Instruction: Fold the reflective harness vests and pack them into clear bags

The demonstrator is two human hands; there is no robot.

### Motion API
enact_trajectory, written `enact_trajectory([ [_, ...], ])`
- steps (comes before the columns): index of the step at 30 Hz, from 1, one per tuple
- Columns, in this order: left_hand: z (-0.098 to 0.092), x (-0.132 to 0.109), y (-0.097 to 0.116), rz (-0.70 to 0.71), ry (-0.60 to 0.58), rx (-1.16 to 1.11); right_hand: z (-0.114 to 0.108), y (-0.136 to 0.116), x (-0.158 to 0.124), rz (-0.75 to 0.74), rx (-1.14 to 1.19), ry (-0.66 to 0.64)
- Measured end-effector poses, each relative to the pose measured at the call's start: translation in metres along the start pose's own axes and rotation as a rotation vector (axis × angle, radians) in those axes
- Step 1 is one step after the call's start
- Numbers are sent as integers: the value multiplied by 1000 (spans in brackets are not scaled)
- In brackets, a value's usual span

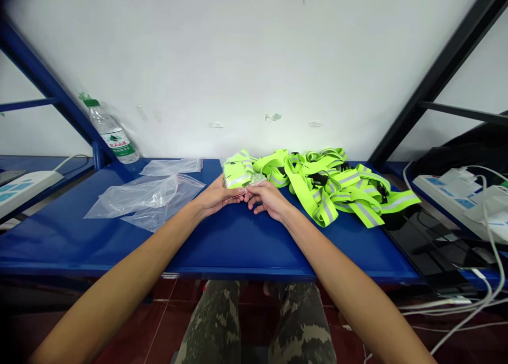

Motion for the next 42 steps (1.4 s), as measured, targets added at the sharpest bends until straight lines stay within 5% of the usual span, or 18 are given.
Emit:
enact_trajectory([
  [31, -3, 2, -2, -60, 125, 15, -36, -9, 6, -89, 66, 317],
  [38, -4, 1, -4, 22, 243, -8, -31, -2, 11, -77, 86, 193],
  [42, 0, 0, -2, 32, 173, 9, -30, 0, 11, -77, 83, 180],
])
Point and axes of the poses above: each hand's wrist, its own x-axis towards the middle knuckle, its own z-axis out of the palm, y = z × x, the point moved 6 cm from there along x, towards the middle knuckle, and after that the axes turned 9 degrees about x, right-handed, at the moved point
